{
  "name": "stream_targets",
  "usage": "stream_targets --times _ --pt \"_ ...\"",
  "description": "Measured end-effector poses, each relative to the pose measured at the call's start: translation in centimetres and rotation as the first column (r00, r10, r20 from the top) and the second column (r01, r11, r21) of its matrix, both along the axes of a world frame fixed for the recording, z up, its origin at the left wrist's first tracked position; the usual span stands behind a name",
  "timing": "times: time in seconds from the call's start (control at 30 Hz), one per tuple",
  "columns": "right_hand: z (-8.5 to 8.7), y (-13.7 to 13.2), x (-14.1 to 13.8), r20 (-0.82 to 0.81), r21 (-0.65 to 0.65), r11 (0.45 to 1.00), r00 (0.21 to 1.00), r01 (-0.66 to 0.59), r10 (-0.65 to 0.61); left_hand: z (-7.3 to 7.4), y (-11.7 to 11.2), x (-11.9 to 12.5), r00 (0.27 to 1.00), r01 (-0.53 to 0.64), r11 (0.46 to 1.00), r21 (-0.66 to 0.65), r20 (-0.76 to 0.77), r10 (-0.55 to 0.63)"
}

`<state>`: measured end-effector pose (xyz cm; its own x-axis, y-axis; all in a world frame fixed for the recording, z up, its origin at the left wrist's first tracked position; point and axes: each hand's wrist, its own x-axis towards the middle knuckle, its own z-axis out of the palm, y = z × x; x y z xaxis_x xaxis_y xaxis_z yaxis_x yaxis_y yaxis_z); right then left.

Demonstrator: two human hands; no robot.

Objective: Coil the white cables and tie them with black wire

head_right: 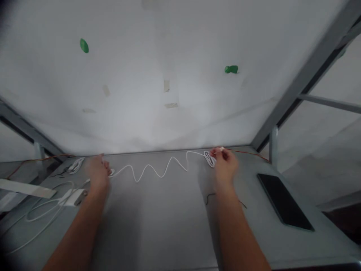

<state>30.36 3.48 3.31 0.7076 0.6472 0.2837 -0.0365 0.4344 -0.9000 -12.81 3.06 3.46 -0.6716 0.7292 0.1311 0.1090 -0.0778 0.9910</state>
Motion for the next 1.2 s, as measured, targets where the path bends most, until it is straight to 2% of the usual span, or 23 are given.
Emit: stream_targets --times 0.1,0.17,0.23,0.3,0.37,0.43,0.5,0.67,0.8,1.03,1.2 --pt "0.4 -1.1 -3.9 0.290 -0.110 0.984 0.943 -0.137 0.164 -0.3 -1.5 5.0 0.980 0.139 0.990 0.019 -0.150 -0.134" --pt "0.6 -1.9 -6.3 0.484 -0.171 0.960 0.830 -0.222 0.278 -0.4 -2.7 7.9 0.872 0.337 0.941 -0.029 -0.367 -0.324" --pt "0.5 -2.7 -8.3 0.633 -0.215 0.923 0.674 -0.319 0.380 -0.5 -3.5 9.9 0.721 0.487 0.870 -0.080 -0.525 -0.452" --pt "0.3 -3.3 -9.7 0.696 -0.267 0.875 0.547 -0.404 0.465 -0.7 -3.9 10.9 0.635 0.578 0.810 -0.101 -0.568 -0.524" --pt "-0.2 -3.7 -10.7 0.671 -0.332 0.811 0.484 -0.481 0.562 -0.9 -3.9 11.2 0.627 0.630 0.771 -0.093 -0.524 -0.576" --pt "-0.7 -3.8 -11.3 0.593 -0.383 0.744 0.471 -0.547 0.652 -1.2 -3.8 11.2 0.642 0.662 0.746 -0.073 -0.457 -0.615" --pt "-1.1 -3.8 -11.6 0.520 -0.401 0.706 0.490 -0.583 0.700 -1.5 -3.7 11.0 0.655 0.683 0.729 -0.048 -0.403 -0.639" --pt "-1.6 -3.6 -11.8 0.409 -0.369 0.692 0.560 -0.621 0.720 -1.7 -3.6 11.0 0.667 0.707 0.707 -0.021 -0.313 -0.676" --pt "-1.5 -3.6 -12.0 0.372 -0.347 0.681 0.572 -0.645 0.731 -1.5 -3.6 11.2 0.654 0.725 0.688 -0.024 -0.287 -0.699" --pt "-1.7 -3.8 -12.4 0.310 -0.373 0.652 0.574 -0.660 0.758 -1.2 -3.8 11.2 0.650 0.725 0.687 -0.040 -0.290 -0.702" --pt "-1.5 -3.7 -12.5 0.320 -0.366 0.670 0.588 -0.646 0.743 -1.4 -4.0 11.7 0.665 0.722 0.690 -0.045 -0.229 -0.711"
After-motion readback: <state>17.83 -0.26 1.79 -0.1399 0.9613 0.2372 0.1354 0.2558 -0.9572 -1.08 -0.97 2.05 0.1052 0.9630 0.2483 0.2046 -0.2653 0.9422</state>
